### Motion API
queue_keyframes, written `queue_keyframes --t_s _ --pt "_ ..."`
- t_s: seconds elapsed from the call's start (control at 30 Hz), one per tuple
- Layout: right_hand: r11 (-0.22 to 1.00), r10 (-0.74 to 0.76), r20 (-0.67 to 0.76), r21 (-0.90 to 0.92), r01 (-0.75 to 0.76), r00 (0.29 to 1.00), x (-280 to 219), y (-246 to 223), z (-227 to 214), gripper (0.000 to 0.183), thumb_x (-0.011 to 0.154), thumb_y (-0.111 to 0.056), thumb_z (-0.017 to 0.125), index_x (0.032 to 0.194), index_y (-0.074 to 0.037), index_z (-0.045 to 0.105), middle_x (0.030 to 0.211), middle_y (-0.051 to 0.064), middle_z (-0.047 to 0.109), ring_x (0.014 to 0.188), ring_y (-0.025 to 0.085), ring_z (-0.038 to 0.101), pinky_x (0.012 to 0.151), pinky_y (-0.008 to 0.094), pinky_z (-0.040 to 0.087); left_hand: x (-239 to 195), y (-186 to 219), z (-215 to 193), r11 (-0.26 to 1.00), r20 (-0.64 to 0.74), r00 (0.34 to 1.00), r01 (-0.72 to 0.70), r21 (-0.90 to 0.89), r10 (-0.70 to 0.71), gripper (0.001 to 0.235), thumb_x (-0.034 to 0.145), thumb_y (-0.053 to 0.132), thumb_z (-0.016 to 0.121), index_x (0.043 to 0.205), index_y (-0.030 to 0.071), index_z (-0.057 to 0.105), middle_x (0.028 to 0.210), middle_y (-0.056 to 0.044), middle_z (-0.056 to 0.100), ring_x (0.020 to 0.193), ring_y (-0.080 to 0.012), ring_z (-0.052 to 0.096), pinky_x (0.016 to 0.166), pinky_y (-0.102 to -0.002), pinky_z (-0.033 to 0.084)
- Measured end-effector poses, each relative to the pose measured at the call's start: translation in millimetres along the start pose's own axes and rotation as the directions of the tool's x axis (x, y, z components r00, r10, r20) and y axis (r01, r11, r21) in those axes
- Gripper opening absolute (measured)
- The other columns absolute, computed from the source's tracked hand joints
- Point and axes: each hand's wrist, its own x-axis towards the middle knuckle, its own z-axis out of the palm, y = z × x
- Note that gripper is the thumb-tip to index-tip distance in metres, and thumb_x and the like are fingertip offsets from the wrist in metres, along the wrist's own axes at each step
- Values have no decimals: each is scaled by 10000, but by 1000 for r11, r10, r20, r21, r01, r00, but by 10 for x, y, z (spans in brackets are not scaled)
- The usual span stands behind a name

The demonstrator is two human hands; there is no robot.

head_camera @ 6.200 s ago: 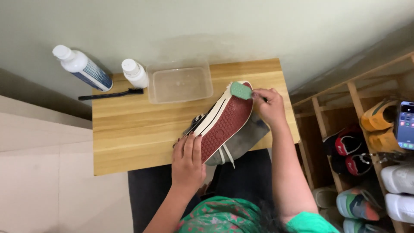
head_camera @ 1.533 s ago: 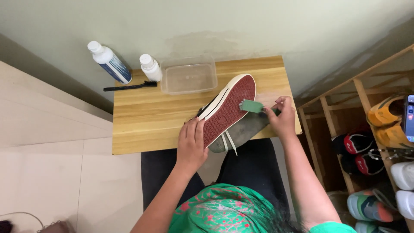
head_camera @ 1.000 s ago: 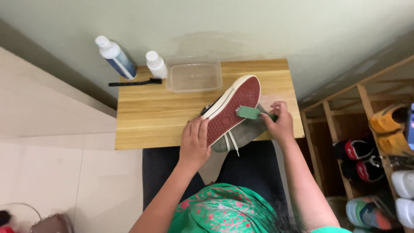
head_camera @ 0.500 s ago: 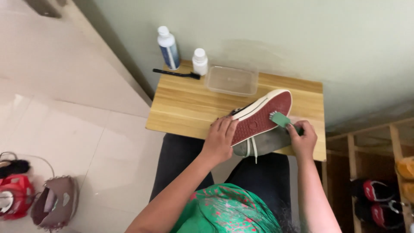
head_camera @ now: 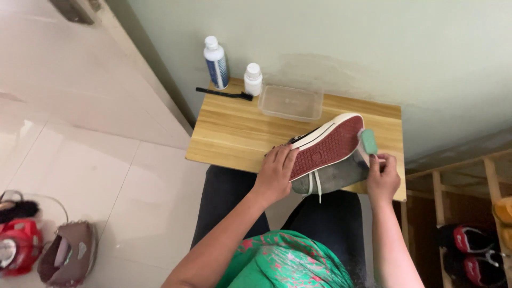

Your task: The person scrubs the red rubber outsole of a sneaker with a green brush while holding the shoe on a wooden table. The person briefly removes an earbud and places it on the table, then resumes scrubbing the sole before setting the brush down.

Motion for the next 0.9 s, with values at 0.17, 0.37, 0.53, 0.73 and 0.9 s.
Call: queue_keyframes --t_s 0.17,0.37,0.53,0.73,0.9 --pt "995 29 54 -100 -24 998 -263 -321 125 186 1100 -204 529 1284 -186 547 960 221 731 951 524 671 832 634 499 32 12 -55 999 24 999 -32 37 31 904 548 18 672 1428 -33 473 1300 -255 521 1209 -475 526 1098 -544 418" --pt "963 42 82 -270 -18 996 -263 -596 158 158 1105 -271 489 1192 -150 544 906 222 736 898 482 707 825 607 535 10 5 -82 999 103 995 17 -31 -13 912 585 -10 690 1460 -31 434 1334 -253 494 1244 -462 504 1122 -555 392" --pt "964 49 82 -265 -26 995 -160 -413 276 138 1086 -281 495 1164 -180 549 859 226 729 895 477 712 828 600 539 19 -17 -83 999 116 993 31 -36 -27 876 627 24 680 1466 -18 434 1355 -235 479 1273 -452 485 1124 -555 389" --pt "994 24 137 -108 -9 990 -309 -771 82 141 1066 -278 552 1169 -186 579 868 191 736 919 438 712 791 578 553 76 27 -194 966 164 978 160 -201 -128 935 595 114 822 1452 3 466 1400 -258 474 1301 -484 477 1145 -605 337" --pt "989 3 98 -149 12 995 -295 -500 110 162 1075 -264 543 1180 -148 588 914 201 748 915 434 715 815 566 561 226 33 -563 884 59 969 243 -400 -240 695 658 187 807 1319 114 607 1337 -144 538 1217 -393 573 1073 -556 416"
